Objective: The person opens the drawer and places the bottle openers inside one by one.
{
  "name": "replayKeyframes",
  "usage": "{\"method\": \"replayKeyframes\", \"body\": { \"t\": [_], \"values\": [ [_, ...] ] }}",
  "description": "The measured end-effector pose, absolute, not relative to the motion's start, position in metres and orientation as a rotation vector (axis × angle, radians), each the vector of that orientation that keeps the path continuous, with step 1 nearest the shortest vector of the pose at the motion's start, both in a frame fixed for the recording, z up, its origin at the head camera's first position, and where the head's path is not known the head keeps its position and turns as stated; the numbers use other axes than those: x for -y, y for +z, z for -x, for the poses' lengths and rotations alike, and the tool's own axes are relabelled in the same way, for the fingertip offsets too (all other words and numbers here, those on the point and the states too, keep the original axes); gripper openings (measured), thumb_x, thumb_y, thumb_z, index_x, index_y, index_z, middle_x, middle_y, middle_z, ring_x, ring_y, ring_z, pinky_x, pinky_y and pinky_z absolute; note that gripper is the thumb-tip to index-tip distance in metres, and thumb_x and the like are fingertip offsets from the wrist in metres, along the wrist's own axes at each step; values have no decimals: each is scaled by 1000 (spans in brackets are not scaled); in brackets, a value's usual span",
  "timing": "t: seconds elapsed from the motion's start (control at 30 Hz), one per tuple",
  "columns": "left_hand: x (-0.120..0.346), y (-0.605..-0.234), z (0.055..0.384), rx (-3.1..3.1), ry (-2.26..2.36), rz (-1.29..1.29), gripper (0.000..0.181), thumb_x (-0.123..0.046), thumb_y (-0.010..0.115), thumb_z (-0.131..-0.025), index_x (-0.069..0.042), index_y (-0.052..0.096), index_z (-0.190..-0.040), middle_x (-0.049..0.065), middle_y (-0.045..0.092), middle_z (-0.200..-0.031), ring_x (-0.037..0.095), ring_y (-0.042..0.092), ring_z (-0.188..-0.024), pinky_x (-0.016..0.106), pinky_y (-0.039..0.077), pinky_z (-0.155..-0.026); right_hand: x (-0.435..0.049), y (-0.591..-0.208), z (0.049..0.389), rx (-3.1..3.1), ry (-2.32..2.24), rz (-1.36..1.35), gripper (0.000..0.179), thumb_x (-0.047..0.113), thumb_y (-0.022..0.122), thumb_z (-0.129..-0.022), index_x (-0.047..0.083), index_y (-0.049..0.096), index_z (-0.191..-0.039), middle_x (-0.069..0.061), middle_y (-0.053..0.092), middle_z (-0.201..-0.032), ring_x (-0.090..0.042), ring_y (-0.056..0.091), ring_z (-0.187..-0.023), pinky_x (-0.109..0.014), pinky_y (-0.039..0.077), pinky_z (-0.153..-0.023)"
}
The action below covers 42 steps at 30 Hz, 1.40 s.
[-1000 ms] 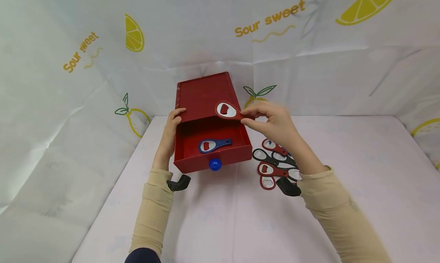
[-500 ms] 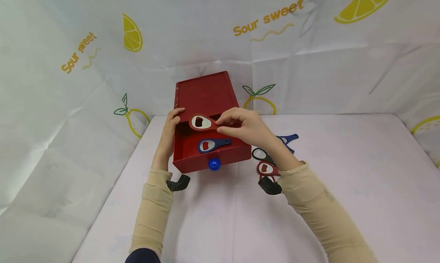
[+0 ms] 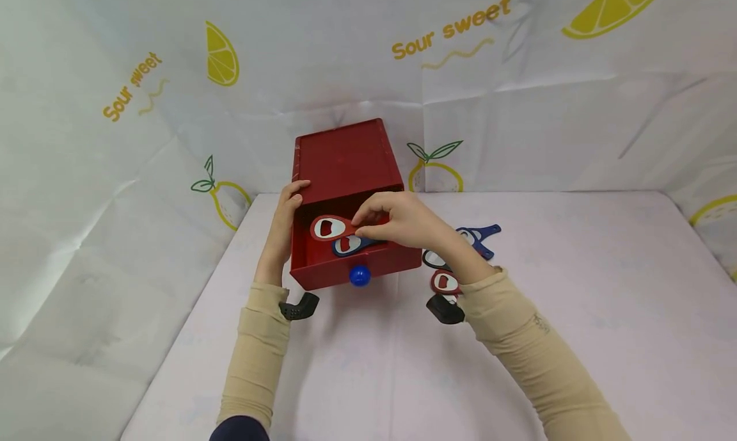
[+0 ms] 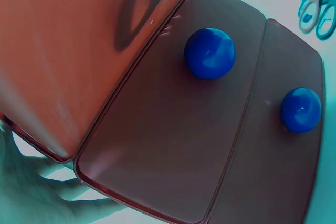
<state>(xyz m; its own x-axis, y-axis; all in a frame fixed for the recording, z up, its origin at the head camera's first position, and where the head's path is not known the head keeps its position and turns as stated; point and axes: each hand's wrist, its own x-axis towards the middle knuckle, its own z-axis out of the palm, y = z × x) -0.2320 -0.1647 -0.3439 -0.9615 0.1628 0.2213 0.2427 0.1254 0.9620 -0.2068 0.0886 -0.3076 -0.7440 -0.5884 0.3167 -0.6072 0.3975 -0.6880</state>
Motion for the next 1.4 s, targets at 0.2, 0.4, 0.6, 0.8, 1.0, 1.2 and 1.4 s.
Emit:
{"method": "replayKeyframes", "body": {
  "t": [0.2,0.4,0.6,0.8,1.0,1.2,1.4],
  "values": [
    [164,-343,232,2306,-1983,415,41,-24,36,-96,-10,40,-135,10,28,-147,24,32,-130,44,29,-106,-84,-303,209,2764,1087,-1189,13,22,72,-81,20,70,-94,7,67,-93,-6,61,-83,-26,51,-75],
    [164,-344,233,2306,-1983,417,41,-24,36,-96,-10,41,-135,10,28,-148,24,31,-130,43,27,-107,-81,-300,210,2871,957,-1177,13,20,71,-81,16,70,-93,4,68,-88,-8,60,-78,-27,51,-72],
    [163,-343,232,2307,-1996,419,42,-24,35,-96,-10,40,-135,9,27,-148,24,31,-131,43,28,-107,-80,-301,210,2912,924,-1176,13,17,71,-81,14,70,-93,2,67,-86,-9,60,-78,-27,51,-73],
    [162,-343,232,2318,-1995,414,41,-26,35,-97,-11,40,-135,9,27,-148,24,31,-131,44,28,-107,-79,-300,209,2966,919,-1134,14,20,70,-82,15,70,-95,3,68,-87,-10,61,-80,-29,53,-75],
    [163,-343,232,2315,-1993,417,41,-25,35,-97,-11,40,-135,9,27,-148,24,30,-131,43,27,-107,-78,-300,210,2940,912,-1151,16,21,70,-83,14,71,-97,2,69,-90,-11,62,-81,-29,53,-75],
    [164,-343,231,2313,-1992,410,42,-25,35,-96,-10,39,-135,10,28,-147,24,32,-130,43,28,-106,-79,-302,210,2860,851,-1170,18,19,71,-82,13,71,-99,1,68,-94,-13,61,-85,-31,52,-76],
    [164,-343,231,2300,-1994,417,43,-24,36,-96,-9,39,-135,11,27,-148,25,31,-130,44,28,-106,-80,-302,211,2814,834,-1158,19,13,69,-83,11,69,-102,-2,67,-100,-17,62,-90,-34,53,-80]
  ]
}}
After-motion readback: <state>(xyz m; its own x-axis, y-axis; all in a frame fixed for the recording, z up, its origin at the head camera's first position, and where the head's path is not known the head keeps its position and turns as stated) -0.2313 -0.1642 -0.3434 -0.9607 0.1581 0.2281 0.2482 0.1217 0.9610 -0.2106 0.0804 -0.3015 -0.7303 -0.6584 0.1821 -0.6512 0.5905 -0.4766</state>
